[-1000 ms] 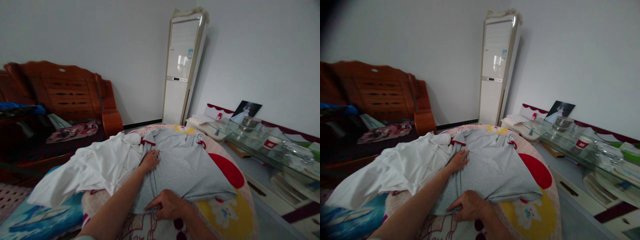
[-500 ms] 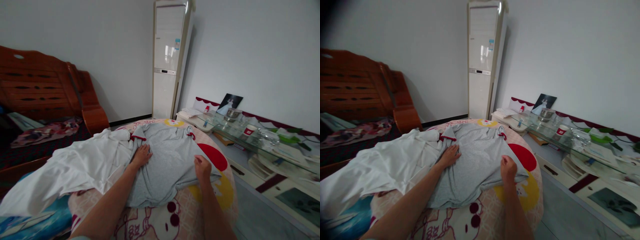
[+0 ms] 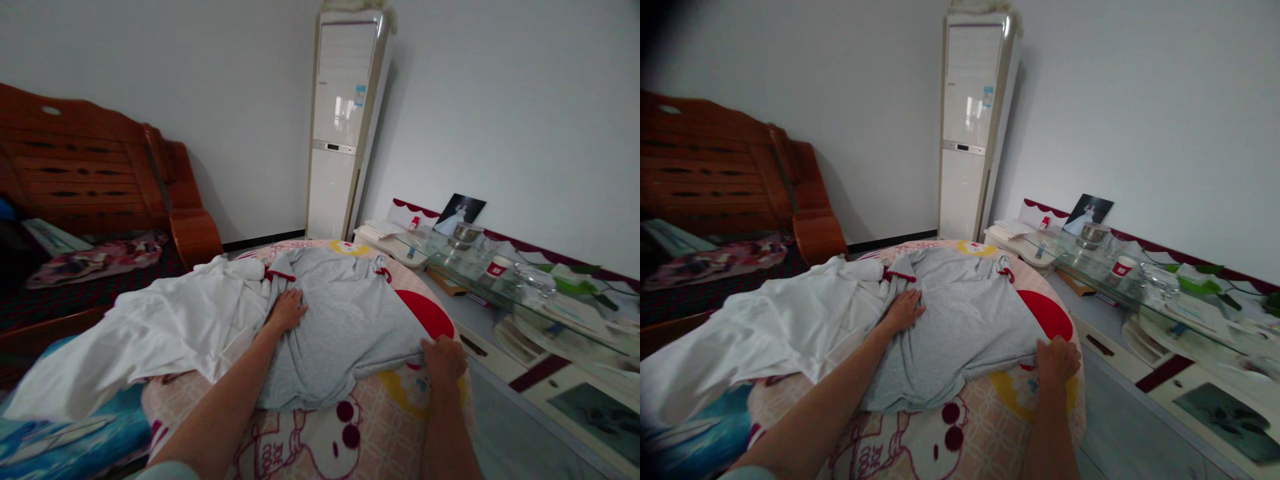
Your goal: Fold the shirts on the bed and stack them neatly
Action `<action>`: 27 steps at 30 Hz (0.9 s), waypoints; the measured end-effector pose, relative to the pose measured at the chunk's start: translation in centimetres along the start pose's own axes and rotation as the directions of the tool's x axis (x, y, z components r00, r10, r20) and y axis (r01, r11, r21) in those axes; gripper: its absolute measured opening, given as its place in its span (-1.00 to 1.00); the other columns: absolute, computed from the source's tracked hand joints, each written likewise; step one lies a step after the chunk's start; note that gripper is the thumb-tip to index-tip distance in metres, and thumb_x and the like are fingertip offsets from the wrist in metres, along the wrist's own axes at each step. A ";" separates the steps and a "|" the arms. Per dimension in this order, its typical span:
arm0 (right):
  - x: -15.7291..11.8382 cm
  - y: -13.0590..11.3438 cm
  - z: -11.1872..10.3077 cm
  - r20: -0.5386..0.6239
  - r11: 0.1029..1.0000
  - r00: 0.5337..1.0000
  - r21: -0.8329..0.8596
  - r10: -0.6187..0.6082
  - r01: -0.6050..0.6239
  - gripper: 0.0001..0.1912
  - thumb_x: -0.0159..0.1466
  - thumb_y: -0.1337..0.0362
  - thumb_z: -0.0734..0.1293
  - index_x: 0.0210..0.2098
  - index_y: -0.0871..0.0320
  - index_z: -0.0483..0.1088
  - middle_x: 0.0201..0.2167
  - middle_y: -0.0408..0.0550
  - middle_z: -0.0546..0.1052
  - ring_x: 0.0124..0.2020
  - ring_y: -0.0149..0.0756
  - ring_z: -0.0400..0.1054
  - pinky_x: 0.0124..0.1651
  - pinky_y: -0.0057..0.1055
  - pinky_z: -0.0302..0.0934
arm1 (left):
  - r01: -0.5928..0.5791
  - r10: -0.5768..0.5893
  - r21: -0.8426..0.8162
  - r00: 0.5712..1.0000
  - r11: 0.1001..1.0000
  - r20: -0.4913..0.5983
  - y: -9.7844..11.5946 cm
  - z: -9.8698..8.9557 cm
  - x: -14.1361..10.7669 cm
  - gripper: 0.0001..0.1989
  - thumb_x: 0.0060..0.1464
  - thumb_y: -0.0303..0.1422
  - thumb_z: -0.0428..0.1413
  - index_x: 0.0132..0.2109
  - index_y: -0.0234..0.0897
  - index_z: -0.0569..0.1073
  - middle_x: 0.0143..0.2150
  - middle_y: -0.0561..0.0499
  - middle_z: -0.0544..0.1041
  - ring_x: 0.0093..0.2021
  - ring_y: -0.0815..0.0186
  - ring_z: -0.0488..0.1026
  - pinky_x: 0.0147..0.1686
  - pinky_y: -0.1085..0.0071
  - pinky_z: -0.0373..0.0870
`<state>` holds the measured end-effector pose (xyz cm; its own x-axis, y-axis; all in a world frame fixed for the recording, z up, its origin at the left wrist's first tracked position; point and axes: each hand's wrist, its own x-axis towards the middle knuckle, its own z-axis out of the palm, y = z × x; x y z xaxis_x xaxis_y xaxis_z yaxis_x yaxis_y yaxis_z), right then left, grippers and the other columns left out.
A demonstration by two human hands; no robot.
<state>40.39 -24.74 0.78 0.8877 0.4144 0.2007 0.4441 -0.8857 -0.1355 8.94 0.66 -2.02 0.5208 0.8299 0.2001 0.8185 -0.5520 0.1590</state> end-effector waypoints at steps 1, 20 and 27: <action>0.0 0.0 0.0 0.008 1.000 1.000 -0.009 -0.003 0.003 -0.55 0.20 0.04 0.24 -0.18 0.30 0.50 -0.16 0.28 0.50 -0.12 0.09 0.40 -0.20 -0.20 0.26 | 0.000 0.000 0.007 1.000 1.000 0.002 0.0 0.0 0.0 -0.52 0.18 -0.28 -0.02 0.21 -0.39 0.26 0.26 -0.27 0.28 0.26 0.04 0.19 0.21 0.17 0.09; 0.2 -0.4 -0.7 -0.075 0.971 0.996 0.240 0.044 -0.025 -0.64 0.27 0.30 0.10 -0.07 0.24 0.43 -0.24 0.21 0.54 -0.20 -0.06 0.44 -0.25 -0.29 0.22 | -0.001 0.001 -0.005 1.000 1.000 0.012 0.0 -0.2 -0.1 -0.50 0.18 -0.28 -0.02 0.21 -0.42 0.26 0.26 -0.28 0.27 0.27 0.06 0.18 0.23 0.21 0.07; 2.1 1.6 0.3 -0.013 0.980 1.000 0.196 -0.019 0.021 -0.63 0.26 0.33 0.08 -0.15 0.31 0.45 -0.25 0.30 0.52 -0.20 0.01 0.44 -0.24 -0.22 0.25 | -0.010 0.010 -0.026 1.000 1.000 0.002 -0.1 -0.2 -0.2 -0.50 0.18 -0.27 -0.03 0.21 -0.46 0.26 0.26 -0.31 0.27 0.26 0.05 0.19 0.23 0.21 0.07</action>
<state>43.02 -25.21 0.68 0.8775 0.4285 0.2155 0.4780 -0.8184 -0.3190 8.74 0.54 -1.86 0.5297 0.8242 0.2002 0.8065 -0.5626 0.1819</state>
